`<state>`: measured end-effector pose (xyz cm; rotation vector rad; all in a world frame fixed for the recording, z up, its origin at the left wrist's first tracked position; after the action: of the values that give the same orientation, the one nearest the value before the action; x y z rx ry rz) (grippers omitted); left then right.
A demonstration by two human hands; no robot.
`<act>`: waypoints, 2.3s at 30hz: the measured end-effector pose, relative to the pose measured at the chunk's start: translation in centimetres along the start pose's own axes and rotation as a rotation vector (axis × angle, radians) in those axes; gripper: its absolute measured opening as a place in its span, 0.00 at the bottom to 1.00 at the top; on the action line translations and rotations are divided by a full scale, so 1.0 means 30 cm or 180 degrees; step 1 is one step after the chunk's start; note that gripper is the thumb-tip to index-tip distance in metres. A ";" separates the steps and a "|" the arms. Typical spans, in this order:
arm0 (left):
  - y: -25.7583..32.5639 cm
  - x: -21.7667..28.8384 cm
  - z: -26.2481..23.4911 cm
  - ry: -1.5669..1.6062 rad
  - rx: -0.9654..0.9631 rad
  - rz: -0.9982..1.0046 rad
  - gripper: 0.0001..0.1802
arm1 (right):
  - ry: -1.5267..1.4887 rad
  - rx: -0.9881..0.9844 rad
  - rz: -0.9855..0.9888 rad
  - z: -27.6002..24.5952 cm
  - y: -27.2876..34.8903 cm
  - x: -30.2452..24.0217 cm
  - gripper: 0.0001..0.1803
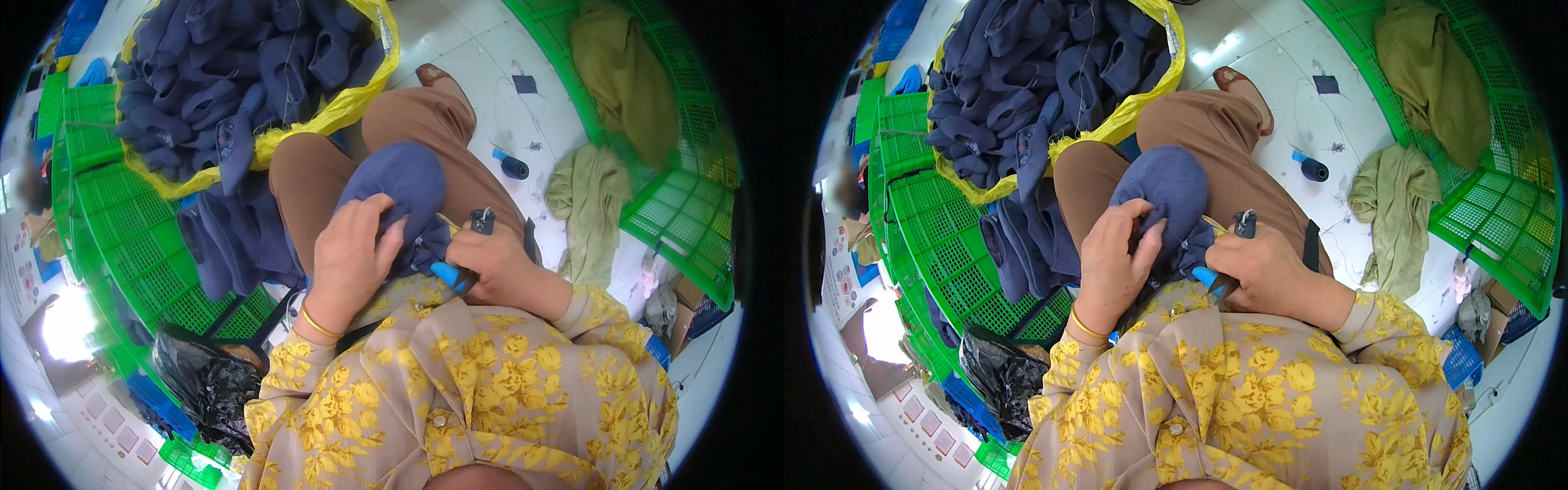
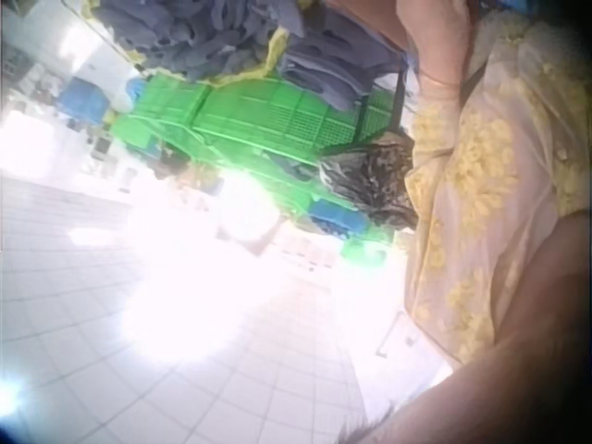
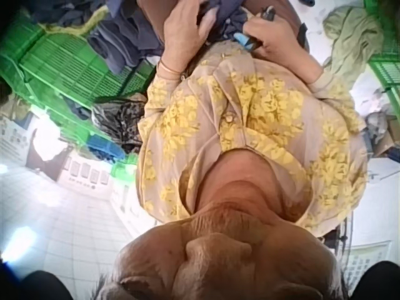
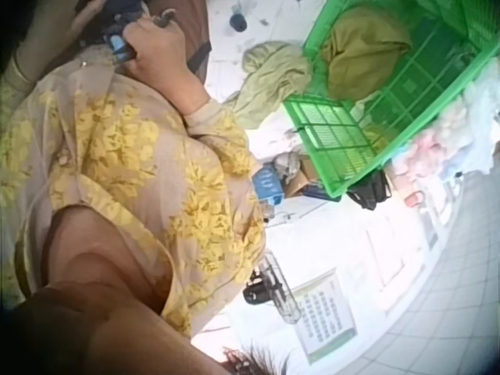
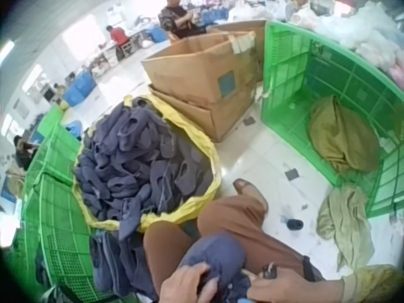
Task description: The person sits on the floor and trims loose threads and fabric from dark blue slippers using a small blue tool. They handle the slippers one at a time, picking them from a yellow basket, trimming edges, and placing them back.
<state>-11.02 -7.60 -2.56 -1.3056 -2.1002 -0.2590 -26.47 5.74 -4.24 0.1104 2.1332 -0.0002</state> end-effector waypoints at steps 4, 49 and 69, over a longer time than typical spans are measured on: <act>-0.003 -0.032 -0.003 0.0515 0.0382 -0.0420 0.08 | -0.0397 0.0235 0.0614 -0.022 -0.003 0.012 0.10; -0.004 -0.148 0.031 0.3721 0.0391 -0.2021 0.11 | -0.0342 -0.0392 0.1078 -0.015 -0.236 -0.009 0.15; -0.038 -0.175 0.033 0.3776 -0.0235 -0.2373 0.09 | -0.0494 -0.0081 0.0941 0.027 -0.187 0.069 0.23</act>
<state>-10.85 -11.53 -6.36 -0.1432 -1.3788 -1.1079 -27.33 0.28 -6.66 0.3970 1.9441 0.1862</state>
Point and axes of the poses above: each hand's wrist, its own y-axis away from the middle knuckle, its own z-axis out of the palm, x = y × z, the point moved 2 cm from there along -y, towards the middle knuckle, and after that the axes turned 11 degrees about z, right-handed, at the moved point
